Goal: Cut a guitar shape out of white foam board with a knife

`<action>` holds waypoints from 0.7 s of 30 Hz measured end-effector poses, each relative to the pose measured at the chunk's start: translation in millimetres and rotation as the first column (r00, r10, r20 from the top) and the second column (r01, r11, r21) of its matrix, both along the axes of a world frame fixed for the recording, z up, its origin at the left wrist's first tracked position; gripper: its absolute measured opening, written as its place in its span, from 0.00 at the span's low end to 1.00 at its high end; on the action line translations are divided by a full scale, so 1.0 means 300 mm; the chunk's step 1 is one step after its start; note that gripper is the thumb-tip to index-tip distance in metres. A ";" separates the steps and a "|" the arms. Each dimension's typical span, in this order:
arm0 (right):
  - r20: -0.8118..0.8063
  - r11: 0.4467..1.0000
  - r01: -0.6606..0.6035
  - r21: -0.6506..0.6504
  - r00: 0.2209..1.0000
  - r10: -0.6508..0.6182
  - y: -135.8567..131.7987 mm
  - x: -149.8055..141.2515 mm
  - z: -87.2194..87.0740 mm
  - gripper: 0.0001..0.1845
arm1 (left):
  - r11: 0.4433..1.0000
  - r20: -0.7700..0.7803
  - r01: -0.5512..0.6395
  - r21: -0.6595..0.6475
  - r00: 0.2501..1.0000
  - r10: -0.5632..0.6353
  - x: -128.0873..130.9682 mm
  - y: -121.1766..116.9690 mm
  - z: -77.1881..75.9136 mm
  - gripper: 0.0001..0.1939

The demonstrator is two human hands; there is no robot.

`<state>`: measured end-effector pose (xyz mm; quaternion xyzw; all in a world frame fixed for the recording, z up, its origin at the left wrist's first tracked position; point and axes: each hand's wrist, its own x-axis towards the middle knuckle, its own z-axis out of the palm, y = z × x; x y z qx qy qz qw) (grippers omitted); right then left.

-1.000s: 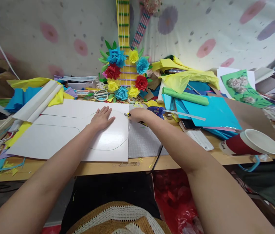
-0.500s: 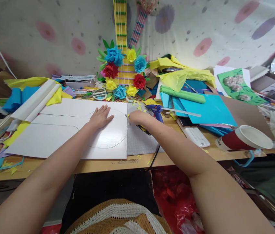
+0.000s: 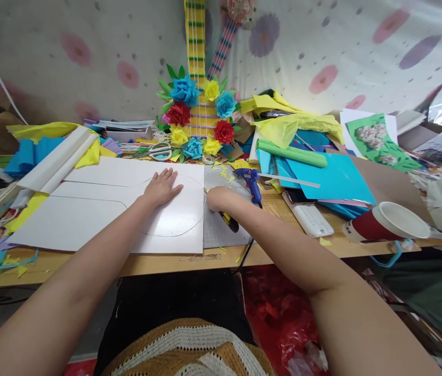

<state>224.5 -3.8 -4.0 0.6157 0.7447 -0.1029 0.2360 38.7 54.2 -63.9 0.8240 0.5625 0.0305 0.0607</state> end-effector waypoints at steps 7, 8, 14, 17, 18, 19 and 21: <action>0.021 0.998 0.065 -0.005 0.998 -0.065 -0.036 0.046 0.041 0.21 | 1.000 0.006 0.018 0.024 1.000 -0.018 -0.004 -0.003 -0.010 0.34; 0.020 0.996 0.093 0.015 0.995 -0.094 -0.035 0.062 0.042 0.21 | 0.999 0.006 0.022 0.026 1.000 -0.022 -0.004 -0.004 -0.010 0.34; -0.018 0.954 0.230 0.194 0.973 -0.231 0.005 0.122 -0.021 0.24 | 1.000 0.000 0.025 0.004 1.000 -0.025 -0.011 -0.023 0.006 0.34; -0.048 0.938 0.240 0.251 0.971 -0.235 0.027 0.111 -0.041 0.29 | 0.998 -0.013 0.058 -0.019 0.998 -0.059 -0.021 -0.050 0.017 0.35; -0.065 0.926 0.232 0.296 0.973 -0.223 0.036 0.104 -0.042 0.30 | 0.998 -0.015 0.067 -0.015 0.998 -0.067 -0.023 -0.063 0.020 0.35; -0.091 0.911 0.216 0.351 0.976 -0.197 0.047 0.095 -0.041 0.30 | 0.997 -0.014 0.071 -0.001 0.997 -0.071 -0.024 -0.078 0.023 0.35; -0.159 0.874 0.162 0.458 0.982 -0.098 0.082 0.074 -0.036 0.28 | 0.995 0.001 0.076 0.066 0.997 -0.076 -0.020 -0.110 0.027 0.33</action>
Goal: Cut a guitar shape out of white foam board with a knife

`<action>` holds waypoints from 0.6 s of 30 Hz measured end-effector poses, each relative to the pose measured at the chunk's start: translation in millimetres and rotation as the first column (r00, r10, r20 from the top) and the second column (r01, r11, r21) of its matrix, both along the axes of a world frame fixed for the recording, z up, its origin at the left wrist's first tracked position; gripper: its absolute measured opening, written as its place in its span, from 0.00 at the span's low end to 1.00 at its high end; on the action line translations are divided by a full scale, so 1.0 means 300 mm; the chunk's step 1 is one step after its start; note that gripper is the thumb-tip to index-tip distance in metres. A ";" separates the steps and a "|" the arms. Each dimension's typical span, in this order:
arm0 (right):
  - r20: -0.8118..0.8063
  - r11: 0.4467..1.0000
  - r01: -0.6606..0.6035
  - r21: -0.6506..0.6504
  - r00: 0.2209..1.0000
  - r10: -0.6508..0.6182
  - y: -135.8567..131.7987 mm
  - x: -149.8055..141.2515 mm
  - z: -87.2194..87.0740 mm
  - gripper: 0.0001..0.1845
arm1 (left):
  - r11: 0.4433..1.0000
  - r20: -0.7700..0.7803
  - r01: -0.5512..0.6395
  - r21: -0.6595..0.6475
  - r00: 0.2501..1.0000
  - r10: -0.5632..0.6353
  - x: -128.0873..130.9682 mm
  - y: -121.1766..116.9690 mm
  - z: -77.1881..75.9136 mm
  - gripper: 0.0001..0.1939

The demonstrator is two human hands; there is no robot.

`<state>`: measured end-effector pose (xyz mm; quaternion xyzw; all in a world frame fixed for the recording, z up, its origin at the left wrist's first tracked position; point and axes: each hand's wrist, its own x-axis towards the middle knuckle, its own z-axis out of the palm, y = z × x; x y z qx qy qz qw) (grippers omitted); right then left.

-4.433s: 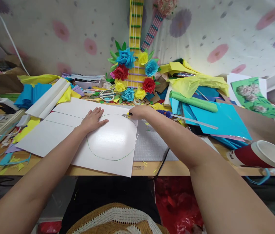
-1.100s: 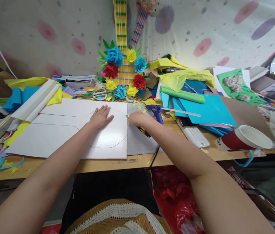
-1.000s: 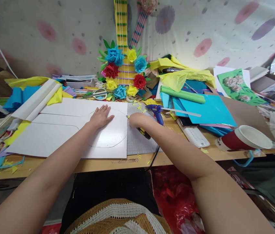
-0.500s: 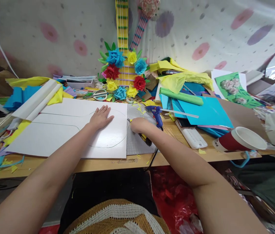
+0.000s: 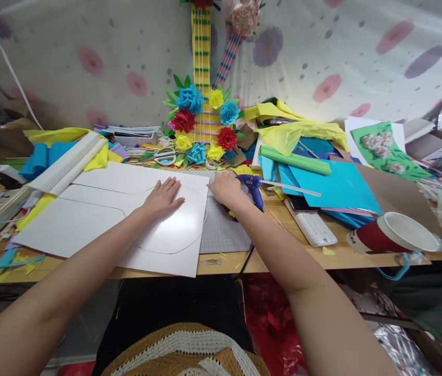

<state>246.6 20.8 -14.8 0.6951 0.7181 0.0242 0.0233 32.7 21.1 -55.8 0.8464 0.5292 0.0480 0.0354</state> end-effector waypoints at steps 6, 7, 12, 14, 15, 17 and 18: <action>-0.149 0.974 -0.224 0.024 0.963 0.225 0.157 -0.098 -0.012 0.23 | 0.984 0.147 0.051 0.171 0.986 -0.076 0.016 -0.089 0.000 0.20; -0.155 0.977 -0.215 -0.002 0.965 0.212 0.177 -0.116 -0.017 0.23 | 0.982 0.163 0.060 0.177 0.982 -0.090 0.015 -0.099 -0.001 0.19; -0.100 0.975 -0.207 -0.085 0.975 0.199 0.215 -0.181 -0.040 0.28 | 0.970 0.184 0.113 0.217 0.971 -0.154 0.000 -0.125 -0.008 0.16; -0.094 0.971 -0.217 -0.096 0.973 0.209 0.214 -0.192 -0.048 0.31 | 0.963 0.182 0.132 0.236 0.967 -0.177 -0.003 -0.128 -0.014 0.16; -0.101 0.973 -0.208 -0.100 0.975 0.198 0.212 -0.195 -0.053 0.32 | 0.961 0.179 0.134 0.243 0.967 -0.180 -0.004 -0.129 -0.018 0.16; -0.121 0.978 -0.177 -0.106 0.979 0.164 0.211 -0.200 -0.063 0.33 | 0.962 0.167 0.122 0.245 0.972 -0.166 -0.002 -0.129 -0.024 0.16; -0.128 0.981 -0.162 -0.105 0.981 0.148 0.210 -0.201 -0.069 0.33 | 0.964 0.161 0.115 0.241 0.974 -0.157 -0.001 -0.129 -0.027 0.16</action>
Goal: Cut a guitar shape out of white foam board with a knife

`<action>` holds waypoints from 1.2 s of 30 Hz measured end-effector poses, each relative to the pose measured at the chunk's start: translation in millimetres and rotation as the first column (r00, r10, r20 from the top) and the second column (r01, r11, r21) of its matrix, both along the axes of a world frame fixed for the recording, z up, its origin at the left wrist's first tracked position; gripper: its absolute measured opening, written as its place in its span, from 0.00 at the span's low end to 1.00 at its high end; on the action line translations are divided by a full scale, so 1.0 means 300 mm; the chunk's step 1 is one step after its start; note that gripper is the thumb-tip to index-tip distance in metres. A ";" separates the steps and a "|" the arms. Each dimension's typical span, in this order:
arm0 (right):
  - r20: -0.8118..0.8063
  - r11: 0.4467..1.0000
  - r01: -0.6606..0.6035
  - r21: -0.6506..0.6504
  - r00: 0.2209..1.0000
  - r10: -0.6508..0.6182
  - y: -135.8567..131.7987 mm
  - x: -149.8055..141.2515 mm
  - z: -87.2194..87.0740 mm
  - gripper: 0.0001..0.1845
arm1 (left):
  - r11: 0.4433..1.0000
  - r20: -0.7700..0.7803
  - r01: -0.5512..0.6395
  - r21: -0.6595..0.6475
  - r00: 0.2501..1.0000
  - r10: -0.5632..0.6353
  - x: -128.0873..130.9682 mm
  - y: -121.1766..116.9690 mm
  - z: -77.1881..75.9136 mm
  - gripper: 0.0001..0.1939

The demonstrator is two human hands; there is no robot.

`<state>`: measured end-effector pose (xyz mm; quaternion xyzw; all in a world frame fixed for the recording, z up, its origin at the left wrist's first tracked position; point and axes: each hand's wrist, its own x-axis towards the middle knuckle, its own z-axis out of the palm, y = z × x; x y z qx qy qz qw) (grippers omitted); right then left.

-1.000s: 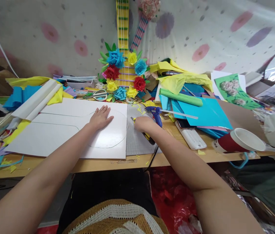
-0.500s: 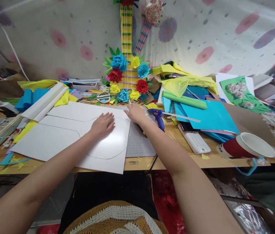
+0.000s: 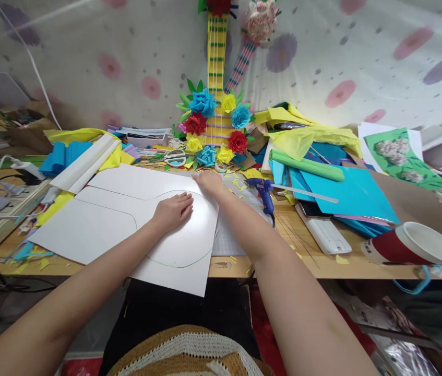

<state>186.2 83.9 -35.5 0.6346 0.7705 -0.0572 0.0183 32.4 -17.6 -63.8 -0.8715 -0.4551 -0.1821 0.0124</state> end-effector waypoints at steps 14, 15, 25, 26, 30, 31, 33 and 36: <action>-0.018 0.999 0.022 0.043 1.000 -0.021 0.029 -0.006 -0.054 0.34 | 0.997 -0.053 -0.017 -0.070 0.999 0.013 0.004 0.004 -0.005 0.17; -0.015 0.999 0.021 0.043 1.000 -0.020 0.026 -0.008 -0.054 0.34 | 0.997 -0.058 -0.018 -0.079 0.998 0.013 0.004 0.004 -0.004 0.17; 0.021 0.988 0.067 0.137 0.997 -0.071 0.116 0.081 0.055 0.36 | 0.999 -0.009 0.003 -0.053 1.000 -0.004 -0.001 -0.002 -0.013 0.16; 0.018 0.988 0.054 0.147 0.998 -0.057 0.124 0.087 0.067 0.37 | 0.999 0.004 0.002 -0.046 1.000 -0.001 -0.002 -0.002 -0.015 0.16; -0.010 0.993 0.018 0.117 1.000 -0.017 0.110 0.088 0.080 0.38 | 1.000 0.035 -0.001 -0.030 0.999 0.002 -0.002 -0.002 -0.020 0.16; -0.020 0.993 0.020 0.112 1.000 -0.018 0.101 0.087 0.078 0.39 | 1.000 0.038 0.000 -0.026 0.999 0.000 -0.002 -0.002 -0.020 0.16; -0.035 0.992 0.042 0.116 0.999 -0.038 0.082 0.090 0.079 0.40 | 1.000 0.043 0.002 -0.018 0.999 -0.001 -0.001 -0.002 -0.018 0.15; -0.025 0.993 0.082 0.081 0.996 -0.081 0.058 0.108 0.099 0.41 | 1.000 0.044 -0.009 -0.021 0.999 0.010 0.000 -0.002 -0.015 0.16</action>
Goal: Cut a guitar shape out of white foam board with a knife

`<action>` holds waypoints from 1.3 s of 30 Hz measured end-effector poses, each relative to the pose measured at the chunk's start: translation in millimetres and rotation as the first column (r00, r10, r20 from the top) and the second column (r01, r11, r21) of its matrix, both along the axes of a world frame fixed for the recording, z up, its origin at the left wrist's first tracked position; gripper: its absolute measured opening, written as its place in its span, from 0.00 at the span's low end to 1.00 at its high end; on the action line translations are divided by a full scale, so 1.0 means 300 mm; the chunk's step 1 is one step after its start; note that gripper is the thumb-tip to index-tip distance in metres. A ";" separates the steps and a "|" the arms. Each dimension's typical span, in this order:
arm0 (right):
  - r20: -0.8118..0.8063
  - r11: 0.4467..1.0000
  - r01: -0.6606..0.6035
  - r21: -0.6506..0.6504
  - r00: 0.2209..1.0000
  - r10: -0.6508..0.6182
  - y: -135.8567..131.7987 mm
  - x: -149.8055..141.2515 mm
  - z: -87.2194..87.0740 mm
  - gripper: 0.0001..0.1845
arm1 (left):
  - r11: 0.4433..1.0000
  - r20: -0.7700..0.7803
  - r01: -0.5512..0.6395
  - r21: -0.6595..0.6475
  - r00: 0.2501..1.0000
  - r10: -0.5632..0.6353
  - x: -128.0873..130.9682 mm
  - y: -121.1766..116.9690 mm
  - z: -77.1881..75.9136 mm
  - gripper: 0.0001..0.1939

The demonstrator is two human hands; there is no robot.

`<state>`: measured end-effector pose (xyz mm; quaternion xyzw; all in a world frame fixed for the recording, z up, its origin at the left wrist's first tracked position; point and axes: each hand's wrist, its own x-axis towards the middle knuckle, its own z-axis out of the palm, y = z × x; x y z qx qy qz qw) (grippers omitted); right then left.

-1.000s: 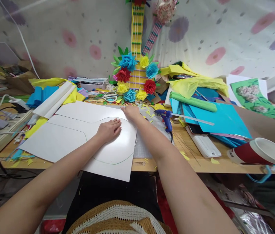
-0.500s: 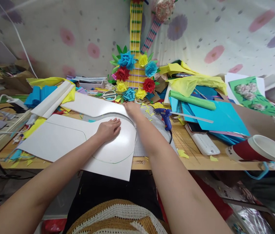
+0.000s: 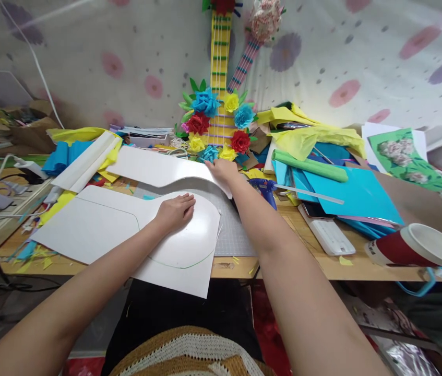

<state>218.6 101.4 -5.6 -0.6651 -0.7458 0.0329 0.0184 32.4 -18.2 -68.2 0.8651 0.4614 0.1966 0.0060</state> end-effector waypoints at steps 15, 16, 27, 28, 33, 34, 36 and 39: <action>-0.068 0.976 0.215 0.024 0.975 -0.213 -0.262 0.149 0.156 0.29 | 0.949 -0.110 -0.314 -0.030 0.945 0.309 0.010 0.014 0.021 0.22; -0.093 0.970 0.240 0.043 0.968 -0.235 -0.286 0.155 0.165 0.28 | 0.950 -0.095 -0.311 -0.030 0.947 0.307 0.011 0.011 0.025 0.22; -0.392 0.886 0.390 0.250 0.877 -0.276 -0.240 0.163 0.077 0.23 | 0.961 -0.005 -0.272 -0.048 0.962 0.272 0.008 0.022 0.013 0.20; -0.415 0.884 0.387 0.262 0.872 -0.259 -0.205 0.143 0.057 0.22 | 0.961 -0.004 -0.271 -0.048 0.963 0.271 0.007 0.023 0.008 0.21; -0.554 0.853 0.440 0.282 0.800 -0.230 -0.014 0.032 -0.050 0.19 | 0.965 0.000 -0.260 -0.021 0.966 0.260 0.005 0.023 -0.001 0.20; -0.576 0.850 0.443 0.283 0.788 -0.219 0.020 0.014 -0.070 0.18 | 0.966 -0.003 -0.258 -0.010 0.966 0.258 0.004 0.023 -0.001 0.20; -0.623 0.853 0.439 0.284 0.760 -0.184 0.077 -0.011 -0.106 0.17 | 0.967 -0.013 -0.253 0.008 0.967 0.253 0.003 0.023 -0.001 0.20; -0.624 0.877 0.362 0.315 0.775 -0.096 0.124 -0.031 -0.139 0.15 | 0.969 -0.018 -0.244 0.021 0.969 0.245 0.000 0.028 -0.001 0.19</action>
